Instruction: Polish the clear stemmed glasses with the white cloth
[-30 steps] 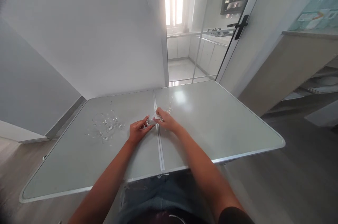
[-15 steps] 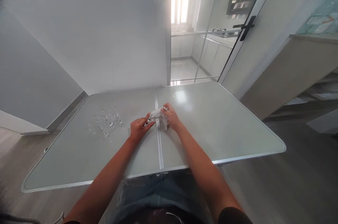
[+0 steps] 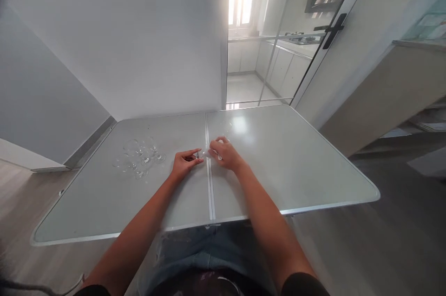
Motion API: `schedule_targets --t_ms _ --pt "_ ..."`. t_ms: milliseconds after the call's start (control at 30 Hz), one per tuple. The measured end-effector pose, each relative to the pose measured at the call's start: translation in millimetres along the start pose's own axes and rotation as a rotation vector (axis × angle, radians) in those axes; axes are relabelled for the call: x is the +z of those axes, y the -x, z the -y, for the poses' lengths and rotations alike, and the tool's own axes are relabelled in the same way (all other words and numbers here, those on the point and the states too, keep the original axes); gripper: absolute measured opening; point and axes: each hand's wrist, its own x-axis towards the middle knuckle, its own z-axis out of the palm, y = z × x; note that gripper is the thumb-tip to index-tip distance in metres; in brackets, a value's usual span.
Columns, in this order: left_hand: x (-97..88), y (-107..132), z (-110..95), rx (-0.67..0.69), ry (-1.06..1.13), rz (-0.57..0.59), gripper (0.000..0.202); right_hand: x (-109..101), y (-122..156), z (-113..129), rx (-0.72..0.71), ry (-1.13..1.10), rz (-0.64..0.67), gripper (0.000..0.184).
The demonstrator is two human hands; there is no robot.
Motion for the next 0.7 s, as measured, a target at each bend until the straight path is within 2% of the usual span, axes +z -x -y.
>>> schedule_targets --t_ms 67,133,267,333,400,567,700 --pt "-0.3 -0.1 0.7 -0.001 -0.018 0.002 0.065 2.4 -0.9 -1.2 0.052 -0.033 -0.032 0.024" --pt "0.0 0.9 3.0 0.038 -0.106 -0.005 0.063 6.0 -2.7 -1.1 0.179 -0.136 -0.042 0.028" --pt "-0.3 3.0 9.6 0.226 -0.380 -0.026 0.057 7.5 -4.9 -0.3 0.480 -0.572 0.001 0.035" --pt "-0.6 3.1 12.2 0.329 -0.493 -0.067 0.056 5.1 -4.9 -1.4 0.575 -0.778 -0.082 0.038" --pt "-0.4 2.7 13.7 0.401 -0.576 -0.105 0.054 3.4 -5.0 -3.6 0.643 -0.894 -0.198 0.041" --pt "3.0 3.4 12.9 0.447 -0.647 -0.127 0.046 8.2 -6.8 -6.5 0.783 -0.861 -0.379 0.044" --pt "5.3 4.8 10.1 0.389 -0.553 -0.154 0.049 11.8 -6.8 -0.8 0.690 -0.849 -0.290 0.041"
